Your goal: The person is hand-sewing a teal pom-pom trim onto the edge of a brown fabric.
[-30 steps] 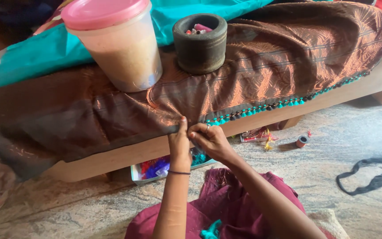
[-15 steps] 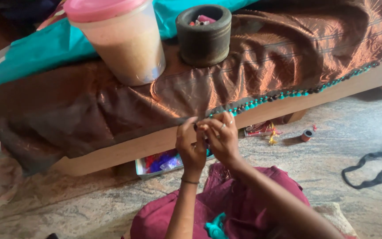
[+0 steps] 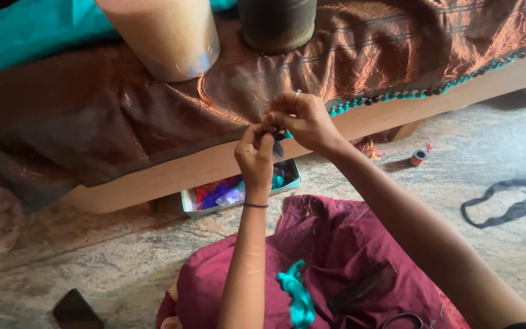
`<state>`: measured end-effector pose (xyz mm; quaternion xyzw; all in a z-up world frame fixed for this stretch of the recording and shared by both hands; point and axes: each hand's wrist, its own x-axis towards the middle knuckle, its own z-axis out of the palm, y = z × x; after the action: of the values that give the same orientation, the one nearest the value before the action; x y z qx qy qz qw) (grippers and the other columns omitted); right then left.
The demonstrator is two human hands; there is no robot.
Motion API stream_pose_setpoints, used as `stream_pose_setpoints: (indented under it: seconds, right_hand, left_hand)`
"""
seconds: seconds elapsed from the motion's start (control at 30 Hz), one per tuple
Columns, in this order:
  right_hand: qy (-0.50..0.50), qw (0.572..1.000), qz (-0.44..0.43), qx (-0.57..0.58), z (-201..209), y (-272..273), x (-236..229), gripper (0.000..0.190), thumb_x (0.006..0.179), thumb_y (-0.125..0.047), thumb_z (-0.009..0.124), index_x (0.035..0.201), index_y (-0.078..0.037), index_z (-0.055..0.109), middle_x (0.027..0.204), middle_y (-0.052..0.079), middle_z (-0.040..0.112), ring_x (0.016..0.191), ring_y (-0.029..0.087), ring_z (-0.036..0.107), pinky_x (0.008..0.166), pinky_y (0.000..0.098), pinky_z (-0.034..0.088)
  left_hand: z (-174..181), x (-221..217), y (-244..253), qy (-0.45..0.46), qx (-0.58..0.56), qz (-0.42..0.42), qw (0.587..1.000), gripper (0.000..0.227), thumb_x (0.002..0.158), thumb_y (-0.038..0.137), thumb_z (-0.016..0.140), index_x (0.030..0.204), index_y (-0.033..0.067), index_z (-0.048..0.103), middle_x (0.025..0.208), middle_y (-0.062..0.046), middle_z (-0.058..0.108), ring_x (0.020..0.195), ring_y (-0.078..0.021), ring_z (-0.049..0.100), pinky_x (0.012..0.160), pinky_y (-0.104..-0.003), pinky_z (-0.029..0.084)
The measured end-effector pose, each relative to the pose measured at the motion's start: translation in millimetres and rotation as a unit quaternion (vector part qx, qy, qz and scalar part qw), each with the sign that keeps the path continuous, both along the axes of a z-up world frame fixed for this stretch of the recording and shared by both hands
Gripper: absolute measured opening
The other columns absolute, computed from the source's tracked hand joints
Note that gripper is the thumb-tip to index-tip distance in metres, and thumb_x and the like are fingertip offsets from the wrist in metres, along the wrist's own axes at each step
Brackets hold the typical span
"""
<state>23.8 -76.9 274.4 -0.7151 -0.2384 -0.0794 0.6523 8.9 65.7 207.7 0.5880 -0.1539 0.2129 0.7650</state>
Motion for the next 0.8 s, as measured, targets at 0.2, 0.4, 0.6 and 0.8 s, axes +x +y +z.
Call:
stream_pose_setpoints:
  seconds: [0.2,0.4,0.6,0.8]
  right_hand:
    - [0.108,0.983,0.051,0.141,-4,5,10,0.009,0.098,-0.005,0.066,0.104,0.002,0.064,0.09,0.005,0.072,0.085,0.011,0.072,0.08,0.0274,0.062]
    - [0.067,0.995,0.042,0.061,26,0,20,0.011,0.1,-0.007,0.067,0.105,0.002,0.066,0.087,0.007,0.072,0.076,0.014,0.069,0.071,0.0295,0.062]
    - [0.018,0.996,0.062,0.069,42,-5,33,0.014,0.101,-0.01,0.071,0.108,0.001,0.065,0.096,0.007,0.073,0.09,0.011,0.071,0.082,0.0255,0.06]
    - [0.019,0.993,0.079,0.081,45,-9,30,0.017,0.101,-0.011,0.072,0.111,0.0,0.064,0.098,0.007,0.073,0.092,0.011,0.07,0.086,0.0268,0.061]
  left_hand:
    - [-14,8,1,0.021,0.018,0.06,0.998,0.025,0.088,-0.003,0.052,0.1,-0.0063,0.074,0.083,-0.003,0.072,0.07,-0.0048,0.059,0.062,-0.02,0.046]
    - [-14,7,19,0.023,-0.023,-0.013,0.999,0.033,0.089,0.004,0.047,0.1,-0.0073,0.076,0.088,-0.003,0.074,0.075,-0.0063,0.062,0.069,-0.021,0.049]
    - [-22,6,23,0.039,-0.058,-0.064,0.996,0.027,0.099,0.005,0.054,0.105,-0.0083,0.077,0.081,-0.005,0.067,0.067,-0.0052,0.05,0.061,-0.019,0.037]
    - [-18,-1,23,0.02,0.012,-0.031,0.999,0.016,0.102,0.002,0.064,0.113,-0.0075,0.07,0.098,-0.008,0.074,0.092,-0.0105,0.073,0.088,-0.027,0.063]
